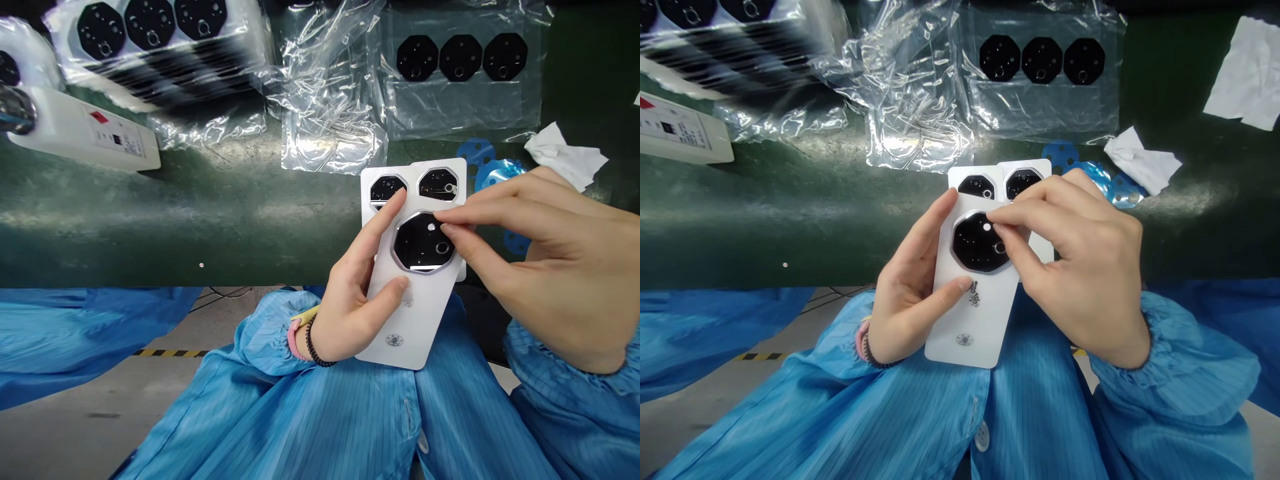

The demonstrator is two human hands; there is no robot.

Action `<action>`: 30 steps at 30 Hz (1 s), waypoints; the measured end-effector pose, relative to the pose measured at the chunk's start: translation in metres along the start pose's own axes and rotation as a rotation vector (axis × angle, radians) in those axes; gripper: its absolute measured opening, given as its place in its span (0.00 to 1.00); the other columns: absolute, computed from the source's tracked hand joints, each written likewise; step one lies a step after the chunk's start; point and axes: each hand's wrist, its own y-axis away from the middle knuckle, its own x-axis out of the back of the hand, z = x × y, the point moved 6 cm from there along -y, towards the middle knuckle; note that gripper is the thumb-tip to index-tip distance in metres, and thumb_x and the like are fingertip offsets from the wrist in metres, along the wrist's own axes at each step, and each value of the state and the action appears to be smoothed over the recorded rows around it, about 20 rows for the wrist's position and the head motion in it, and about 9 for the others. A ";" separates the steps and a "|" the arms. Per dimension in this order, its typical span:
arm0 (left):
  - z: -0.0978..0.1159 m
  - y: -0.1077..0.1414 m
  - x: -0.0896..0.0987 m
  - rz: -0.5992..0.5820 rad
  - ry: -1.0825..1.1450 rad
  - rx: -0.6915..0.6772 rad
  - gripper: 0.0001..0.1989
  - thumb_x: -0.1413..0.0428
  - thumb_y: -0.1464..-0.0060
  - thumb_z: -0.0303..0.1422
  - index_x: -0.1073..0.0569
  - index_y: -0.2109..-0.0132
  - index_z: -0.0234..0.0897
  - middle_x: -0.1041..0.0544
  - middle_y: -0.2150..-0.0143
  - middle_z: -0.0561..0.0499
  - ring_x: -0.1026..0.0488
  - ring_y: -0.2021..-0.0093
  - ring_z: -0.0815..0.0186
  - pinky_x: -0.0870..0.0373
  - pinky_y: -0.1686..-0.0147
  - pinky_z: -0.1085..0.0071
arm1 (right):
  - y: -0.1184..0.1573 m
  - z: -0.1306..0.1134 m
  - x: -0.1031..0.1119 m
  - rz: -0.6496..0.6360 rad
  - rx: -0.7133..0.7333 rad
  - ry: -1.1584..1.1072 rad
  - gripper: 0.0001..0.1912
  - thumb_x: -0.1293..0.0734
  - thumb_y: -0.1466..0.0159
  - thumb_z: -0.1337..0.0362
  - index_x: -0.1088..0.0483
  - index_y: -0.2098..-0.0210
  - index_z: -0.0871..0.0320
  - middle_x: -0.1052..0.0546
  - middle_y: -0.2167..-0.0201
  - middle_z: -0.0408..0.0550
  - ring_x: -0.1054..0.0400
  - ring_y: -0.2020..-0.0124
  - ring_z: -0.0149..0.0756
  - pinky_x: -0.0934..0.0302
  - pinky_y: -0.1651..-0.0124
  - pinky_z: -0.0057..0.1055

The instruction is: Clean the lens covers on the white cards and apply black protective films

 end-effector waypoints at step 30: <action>0.003 0.004 0.007 0.013 0.041 -0.191 0.28 0.46 0.39 0.25 0.38 0.34 0.49 0.24 0.44 0.54 0.24 0.51 0.68 0.28 0.51 0.79 | 0.031 -0.010 0.008 0.069 0.262 0.074 0.19 0.31 0.41 0.75 0.27 0.53 0.50 0.24 0.66 0.45 0.29 0.64 0.38 0.34 0.63 0.38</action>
